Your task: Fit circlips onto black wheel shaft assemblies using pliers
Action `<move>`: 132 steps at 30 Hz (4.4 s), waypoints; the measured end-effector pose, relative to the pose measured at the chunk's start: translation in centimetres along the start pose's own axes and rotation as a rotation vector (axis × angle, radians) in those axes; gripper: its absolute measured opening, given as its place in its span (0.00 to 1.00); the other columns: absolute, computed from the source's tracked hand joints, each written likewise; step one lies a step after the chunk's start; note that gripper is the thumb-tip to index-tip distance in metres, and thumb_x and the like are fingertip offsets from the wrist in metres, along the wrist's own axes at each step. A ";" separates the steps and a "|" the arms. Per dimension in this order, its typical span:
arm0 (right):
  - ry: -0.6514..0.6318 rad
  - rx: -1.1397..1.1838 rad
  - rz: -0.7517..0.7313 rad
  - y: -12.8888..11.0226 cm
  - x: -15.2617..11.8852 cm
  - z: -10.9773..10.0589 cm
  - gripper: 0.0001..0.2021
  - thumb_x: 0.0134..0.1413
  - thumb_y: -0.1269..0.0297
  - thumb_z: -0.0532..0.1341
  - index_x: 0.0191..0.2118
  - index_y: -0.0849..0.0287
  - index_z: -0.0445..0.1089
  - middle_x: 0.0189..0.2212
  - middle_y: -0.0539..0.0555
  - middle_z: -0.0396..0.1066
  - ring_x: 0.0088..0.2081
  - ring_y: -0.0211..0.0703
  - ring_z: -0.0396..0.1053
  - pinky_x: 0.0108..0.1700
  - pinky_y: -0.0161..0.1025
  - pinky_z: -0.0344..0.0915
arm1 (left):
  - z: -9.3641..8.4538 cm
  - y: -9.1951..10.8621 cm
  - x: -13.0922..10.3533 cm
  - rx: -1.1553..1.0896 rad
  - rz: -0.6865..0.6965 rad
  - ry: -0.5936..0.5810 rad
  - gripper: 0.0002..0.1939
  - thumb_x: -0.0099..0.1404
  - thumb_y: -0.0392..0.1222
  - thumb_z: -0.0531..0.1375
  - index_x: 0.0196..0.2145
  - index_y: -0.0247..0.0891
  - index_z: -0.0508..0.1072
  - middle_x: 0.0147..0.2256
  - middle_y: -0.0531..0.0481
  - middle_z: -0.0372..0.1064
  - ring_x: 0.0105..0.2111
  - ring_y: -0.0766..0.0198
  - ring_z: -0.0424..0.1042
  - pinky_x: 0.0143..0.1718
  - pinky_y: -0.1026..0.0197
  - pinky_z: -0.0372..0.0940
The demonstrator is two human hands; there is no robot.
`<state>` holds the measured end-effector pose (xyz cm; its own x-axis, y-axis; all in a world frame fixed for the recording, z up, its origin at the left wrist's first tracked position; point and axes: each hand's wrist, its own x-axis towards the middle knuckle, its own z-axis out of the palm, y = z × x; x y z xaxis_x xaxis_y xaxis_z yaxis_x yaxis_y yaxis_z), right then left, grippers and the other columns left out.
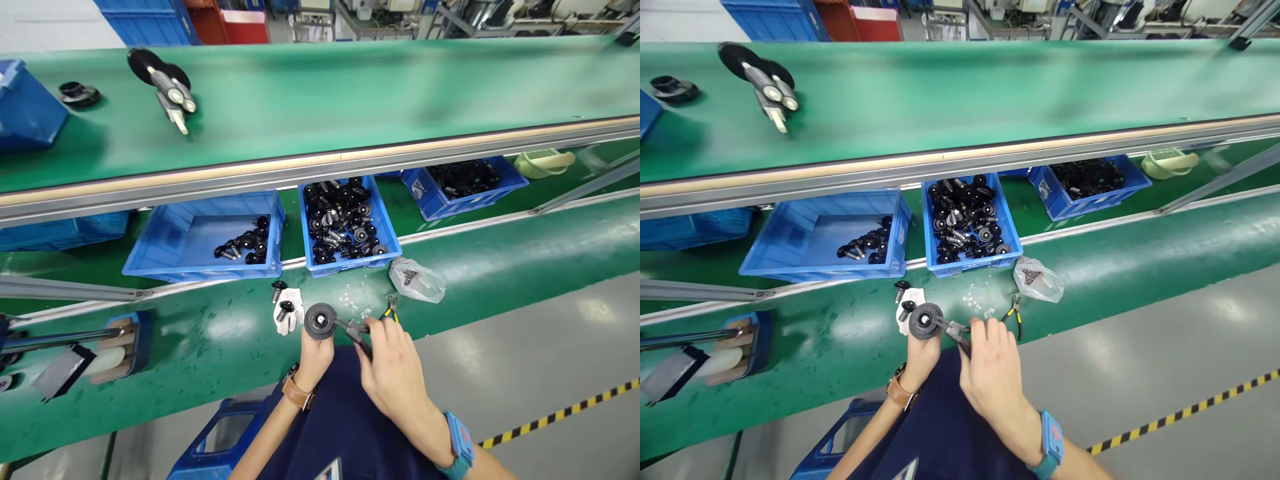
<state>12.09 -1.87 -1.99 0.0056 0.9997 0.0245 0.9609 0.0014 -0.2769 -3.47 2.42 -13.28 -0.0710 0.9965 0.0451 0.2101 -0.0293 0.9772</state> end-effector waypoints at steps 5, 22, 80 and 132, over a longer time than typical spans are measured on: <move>-0.233 0.005 0.660 8.2 2.0 5.7 0.16 0.73 0.53 0.50 0.52 0.59 0.65 0.47 0.62 0.70 0.51 0.55 0.69 0.50 0.46 0.64 | -0.6 -0.6 0.1 -0.039 -0.111 -0.001 0.12 0.62 0.43 0.65 0.42 0.35 0.79 0.42 0.40 0.80 0.45 0.50 0.80 0.52 0.48 0.73; -0.266 0.131 1.056 12.7 1.6 19.5 0.23 0.65 0.53 0.64 0.60 0.58 0.67 0.61 0.60 0.65 0.58 0.56 0.67 0.58 0.59 0.67 | -1.4 2.3 0.3 -0.090 -0.126 -0.080 0.10 0.61 0.40 0.66 0.40 0.33 0.79 0.38 0.40 0.82 0.38 0.54 0.82 0.44 0.53 0.77; -0.179 -0.061 -0.188 1.3 -2.4 1.1 0.21 0.53 0.78 0.56 0.53 0.59 0.61 0.38 0.55 0.64 0.36 0.48 0.64 0.38 0.42 0.61 | -3.6 5.0 0.3 0.146 0.250 -0.186 0.14 0.60 0.27 0.55 0.38 0.39 0.75 0.37 0.45 0.76 0.39 0.56 0.76 0.41 0.56 0.72; -0.329 -0.131 -0.276 2.2 -1.2 -0.9 0.12 0.50 0.76 0.57 0.38 0.54 0.56 0.34 0.53 0.61 0.33 0.46 0.60 0.36 0.41 0.52 | -4.6 5.2 0.6 0.133 0.264 -0.325 0.12 0.62 0.27 0.55 0.38 0.38 0.74 0.36 0.46 0.74 0.37 0.57 0.75 0.40 0.56 0.71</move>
<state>14.43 -3.05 -1.78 -0.3239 0.9171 -0.2323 0.9411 0.2871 -0.1785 -6.90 2.48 -7.18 0.3077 0.9298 0.2017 0.3056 -0.2974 0.9045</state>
